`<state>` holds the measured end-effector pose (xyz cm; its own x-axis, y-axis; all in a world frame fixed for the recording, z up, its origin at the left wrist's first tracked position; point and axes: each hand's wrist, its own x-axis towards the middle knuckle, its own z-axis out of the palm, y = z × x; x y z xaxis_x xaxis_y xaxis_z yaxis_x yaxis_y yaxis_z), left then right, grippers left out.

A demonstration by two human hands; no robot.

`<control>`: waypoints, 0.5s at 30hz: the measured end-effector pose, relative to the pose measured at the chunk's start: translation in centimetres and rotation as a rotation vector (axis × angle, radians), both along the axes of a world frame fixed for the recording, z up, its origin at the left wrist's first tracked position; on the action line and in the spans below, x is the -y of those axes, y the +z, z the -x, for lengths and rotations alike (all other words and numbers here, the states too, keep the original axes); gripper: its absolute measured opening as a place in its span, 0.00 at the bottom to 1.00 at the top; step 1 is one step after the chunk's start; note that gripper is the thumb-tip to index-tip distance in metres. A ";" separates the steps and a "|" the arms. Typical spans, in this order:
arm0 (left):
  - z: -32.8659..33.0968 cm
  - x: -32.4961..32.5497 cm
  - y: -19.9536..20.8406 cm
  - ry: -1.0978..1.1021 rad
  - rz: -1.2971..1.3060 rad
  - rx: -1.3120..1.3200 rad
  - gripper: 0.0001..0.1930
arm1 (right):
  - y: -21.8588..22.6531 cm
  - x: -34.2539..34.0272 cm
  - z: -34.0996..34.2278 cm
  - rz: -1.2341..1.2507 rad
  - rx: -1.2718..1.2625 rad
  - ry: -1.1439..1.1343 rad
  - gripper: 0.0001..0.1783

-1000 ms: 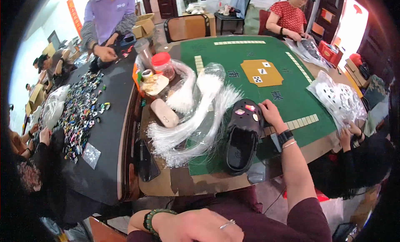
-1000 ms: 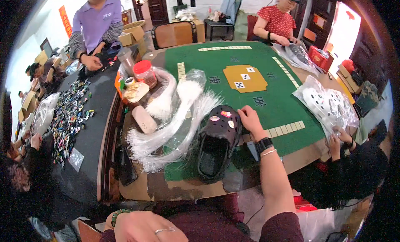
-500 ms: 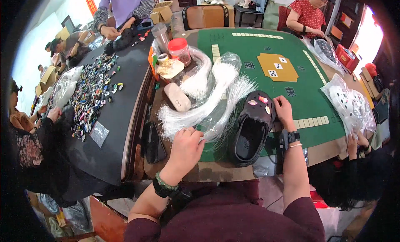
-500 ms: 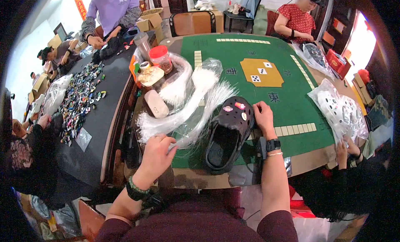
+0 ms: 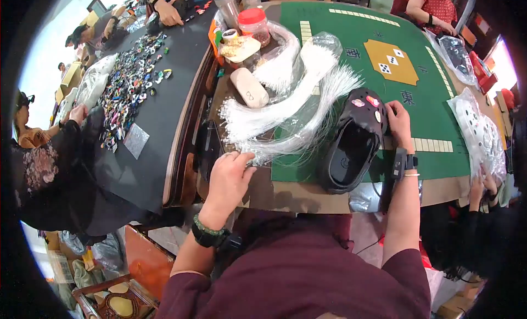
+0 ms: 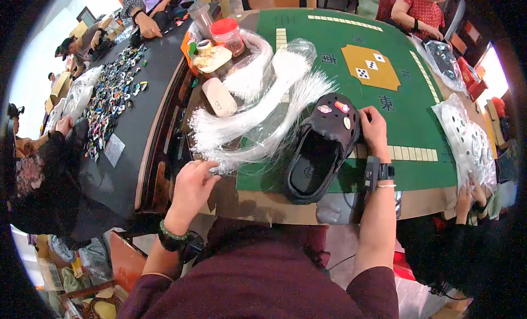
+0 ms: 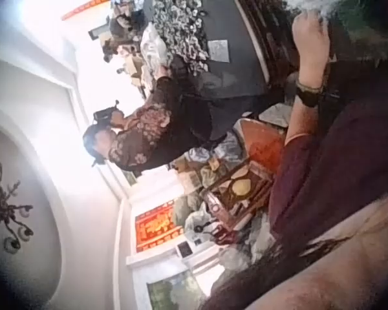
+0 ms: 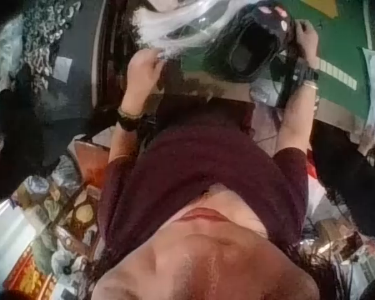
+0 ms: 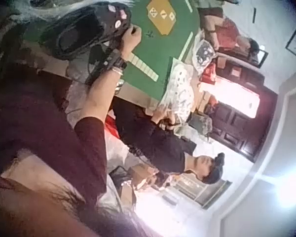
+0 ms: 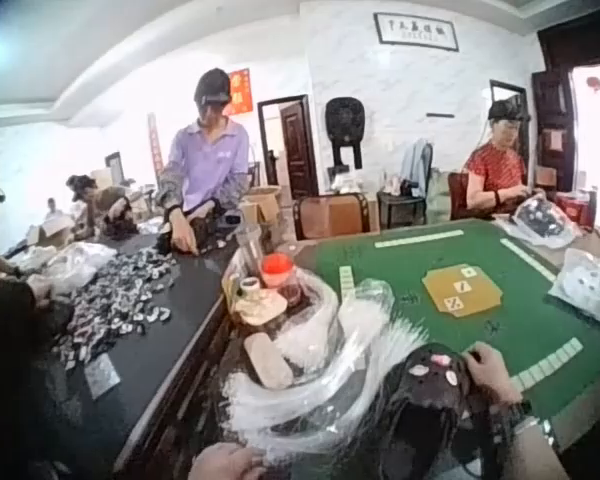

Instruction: Attaching decorative charms and pins to black clogs.

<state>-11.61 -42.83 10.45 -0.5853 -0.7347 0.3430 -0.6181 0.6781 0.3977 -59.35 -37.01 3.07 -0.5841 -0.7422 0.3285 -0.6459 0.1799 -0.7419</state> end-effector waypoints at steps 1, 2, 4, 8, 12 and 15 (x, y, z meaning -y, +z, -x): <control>0.3 -0.3 0.3 -0.040 -0.026 -0.016 0.14 | 0.0 0.0 0.0 -0.004 0.002 0.003 0.12; 0.6 -0.6 0.3 -0.086 -0.034 -0.044 0.12 | 0.0 -0.1 -0.1 0.006 0.007 0.000 0.12; 0.9 -0.7 -0.6 -0.129 -0.015 -0.054 0.12 | 0.1 -0.2 -0.1 0.016 0.013 0.002 0.12; 1.8 -1.0 -1.7 -0.142 0.011 -0.036 0.09 | 0.2 -0.3 -0.1 0.003 0.033 0.011 0.12; 2.0 -0.6 -1.9 -0.070 0.059 0.045 0.06 | 0.8 0.0 -0.9 -0.009 -0.001 0.017 0.11; 1.9 0.0 -2.8 -0.073 0.079 0.141 0.03 | 0.3 -0.2 0.1 0.006 -0.032 0.010 0.11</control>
<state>-13.55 -42.81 7.62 -0.6829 -0.6621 0.3086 -0.6118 0.7492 0.2538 -59.48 -36.83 3.37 -0.5656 -0.7462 0.3511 -0.6711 0.1690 -0.7219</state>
